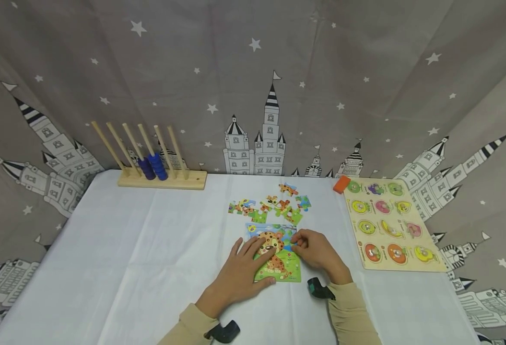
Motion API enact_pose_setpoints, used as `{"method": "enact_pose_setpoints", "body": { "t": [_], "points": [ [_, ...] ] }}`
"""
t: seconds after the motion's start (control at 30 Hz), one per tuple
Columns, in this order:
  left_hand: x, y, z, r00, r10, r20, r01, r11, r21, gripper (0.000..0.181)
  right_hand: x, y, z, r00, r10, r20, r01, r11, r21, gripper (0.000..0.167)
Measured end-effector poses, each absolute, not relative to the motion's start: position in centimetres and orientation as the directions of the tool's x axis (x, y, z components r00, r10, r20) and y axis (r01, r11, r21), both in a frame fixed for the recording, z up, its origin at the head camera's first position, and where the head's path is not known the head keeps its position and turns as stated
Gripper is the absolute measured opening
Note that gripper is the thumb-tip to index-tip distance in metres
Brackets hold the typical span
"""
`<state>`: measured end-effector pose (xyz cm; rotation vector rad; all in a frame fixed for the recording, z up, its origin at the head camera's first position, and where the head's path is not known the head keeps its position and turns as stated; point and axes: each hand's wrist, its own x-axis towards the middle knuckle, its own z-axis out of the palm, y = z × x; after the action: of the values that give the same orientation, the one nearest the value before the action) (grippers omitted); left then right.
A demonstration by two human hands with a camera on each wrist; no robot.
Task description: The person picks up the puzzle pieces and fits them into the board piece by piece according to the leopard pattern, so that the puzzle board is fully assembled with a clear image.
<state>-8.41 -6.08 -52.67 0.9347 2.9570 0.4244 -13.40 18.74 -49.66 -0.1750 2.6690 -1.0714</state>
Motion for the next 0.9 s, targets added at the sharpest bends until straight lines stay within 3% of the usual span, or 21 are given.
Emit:
{"method": "enact_pose_setpoints", "body": {
  "t": [0.13,0.3,0.5,0.7,0.9],
  "points": [
    [-8.5,-6.2,-52.6,-0.822,0.564,0.077,0.562,0.784,0.264,0.073,-14.6,19.7,-49.8,-0.970,-0.169,-0.176,0.009,0.697,-0.717,0.013],
    [-8.5,-6.5,-52.7,-0.824,0.562,0.075,0.559,0.784,0.272,0.073,-17.9,21.0,-50.6,-0.992,-0.045,-0.115,0.057,0.665,-0.744,0.039],
    [-8.5,-6.5,-52.9,-0.818,0.567,0.098,0.568,0.771,0.287,0.073,-22.4,22.0,-50.8,-0.993,-0.077,-0.092,0.011,0.710,-0.704,0.064],
    [-8.4,-6.3,-52.8,-0.820,0.565,0.094,0.565,0.770,0.296,0.073,-24.2,22.0,-50.0,-0.983,-0.118,-0.140,-0.009,0.798,-0.602,0.058],
    [-8.3,-6.1,-52.5,-0.828,0.556,0.068,0.551,0.788,0.276,0.074,-24.2,21.8,-49.8,-0.985,-0.003,-0.170,0.101,0.792,-0.602,0.053]
  ]
}}
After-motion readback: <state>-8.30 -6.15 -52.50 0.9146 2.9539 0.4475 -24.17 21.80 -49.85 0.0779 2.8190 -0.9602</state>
